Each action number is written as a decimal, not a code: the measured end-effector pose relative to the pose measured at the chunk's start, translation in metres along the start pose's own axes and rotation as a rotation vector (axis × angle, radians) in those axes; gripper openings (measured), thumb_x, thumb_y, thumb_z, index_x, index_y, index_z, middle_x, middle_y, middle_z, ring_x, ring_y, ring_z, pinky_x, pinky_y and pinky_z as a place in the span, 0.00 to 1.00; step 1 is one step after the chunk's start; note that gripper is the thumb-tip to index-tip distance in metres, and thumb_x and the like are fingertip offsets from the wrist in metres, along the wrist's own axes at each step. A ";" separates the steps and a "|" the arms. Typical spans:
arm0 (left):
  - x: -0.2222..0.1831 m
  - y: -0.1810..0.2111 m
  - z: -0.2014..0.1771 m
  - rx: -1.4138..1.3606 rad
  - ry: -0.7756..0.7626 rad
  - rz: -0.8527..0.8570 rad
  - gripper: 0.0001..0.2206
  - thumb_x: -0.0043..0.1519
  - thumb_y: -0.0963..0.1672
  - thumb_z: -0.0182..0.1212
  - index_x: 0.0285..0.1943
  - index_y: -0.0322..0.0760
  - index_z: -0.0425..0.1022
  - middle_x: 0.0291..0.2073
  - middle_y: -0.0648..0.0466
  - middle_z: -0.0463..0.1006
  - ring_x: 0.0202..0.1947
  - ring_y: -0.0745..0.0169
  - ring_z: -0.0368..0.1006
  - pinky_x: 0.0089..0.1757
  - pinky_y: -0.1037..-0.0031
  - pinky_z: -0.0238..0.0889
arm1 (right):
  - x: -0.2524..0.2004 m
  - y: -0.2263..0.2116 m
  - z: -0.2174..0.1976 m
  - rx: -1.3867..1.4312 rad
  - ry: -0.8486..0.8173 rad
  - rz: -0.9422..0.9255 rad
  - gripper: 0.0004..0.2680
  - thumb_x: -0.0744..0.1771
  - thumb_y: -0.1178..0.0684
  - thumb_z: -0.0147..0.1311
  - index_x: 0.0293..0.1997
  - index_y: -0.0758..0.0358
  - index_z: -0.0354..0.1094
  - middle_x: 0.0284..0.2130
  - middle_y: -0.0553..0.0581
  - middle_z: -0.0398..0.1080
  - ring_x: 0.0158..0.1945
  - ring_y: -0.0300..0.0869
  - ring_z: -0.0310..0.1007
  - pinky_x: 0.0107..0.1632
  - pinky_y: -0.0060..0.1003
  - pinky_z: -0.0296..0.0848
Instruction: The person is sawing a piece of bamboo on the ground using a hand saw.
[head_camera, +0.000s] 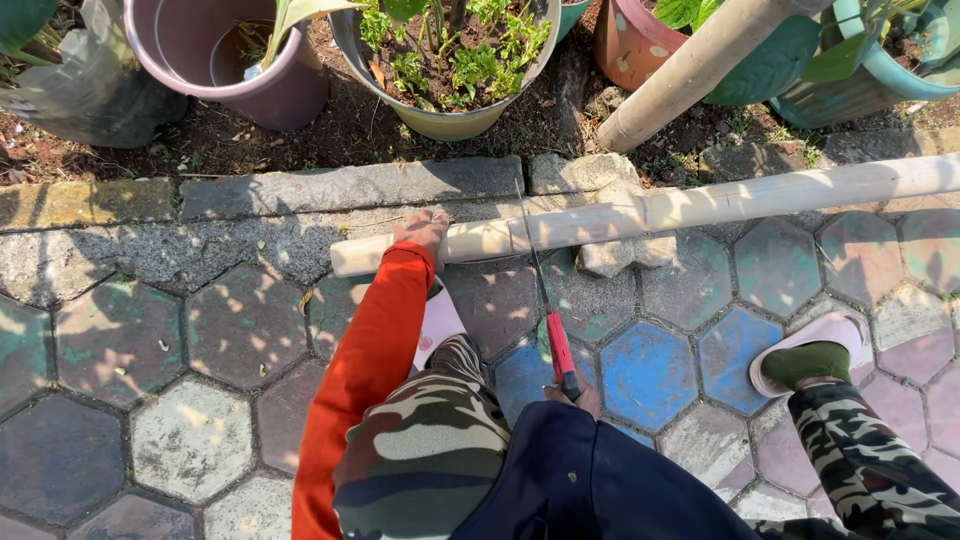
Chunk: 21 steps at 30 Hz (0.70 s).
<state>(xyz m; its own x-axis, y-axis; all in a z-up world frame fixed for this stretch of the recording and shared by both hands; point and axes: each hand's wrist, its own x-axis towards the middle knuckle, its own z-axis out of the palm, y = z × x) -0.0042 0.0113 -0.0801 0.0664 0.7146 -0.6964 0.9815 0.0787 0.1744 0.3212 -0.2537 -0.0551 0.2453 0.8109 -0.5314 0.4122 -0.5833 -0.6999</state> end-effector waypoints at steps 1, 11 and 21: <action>0.000 0.000 -0.001 0.009 0.011 0.012 0.52 0.41 0.42 0.84 0.76 0.56 0.54 0.73 0.52 0.54 0.69 0.49 0.55 0.60 0.48 0.55 | 0.001 0.003 0.000 0.034 0.021 -0.012 0.09 0.59 0.57 0.64 0.38 0.63 0.70 0.20 0.50 0.66 0.23 0.37 0.66 0.29 0.38 0.64; -0.025 0.003 -0.011 -0.021 0.103 0.095 0.46 0.43 0.55 0.82 0.71 0.43 0.62 0.66 0.49 0.64 0.67 0.47 0.59 0.58 0.51 0.60 | 0.008 0.017 0.004 0.038 -0.015 -0.045 0.09 0.59 0.58 0.66 0.37 0.62 0.69 0.21 0.48 0.62 0.25 0.36 0.61 0.30 0.37 0.62; -0.050 0.012 -0.031 -0.079 0.073 0.067 0.40 0.46 0.51 0.81 0.69 0.53 0.64 0.66 0.50 0.64 0.66 0.46 0.60 0.58 0.51 0.57 | -0.003 0.006 0.009 0.154 0.010 0.009 0.09 0.59 0.60 0.63 0.38 0.61 0.68 0.21 0.47 0.62 0.24 0.36 0.62 0.28 0.38 0.61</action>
<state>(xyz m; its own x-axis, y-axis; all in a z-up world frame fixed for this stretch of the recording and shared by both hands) -0.0012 -0.0022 -0.0220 0.1156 0.7688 -0.6290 0.9580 0.0811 0.2752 0.3147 -0.2604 -0.0623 0.2572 0.8054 -0.5341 0.2701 -0.5906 -0.7604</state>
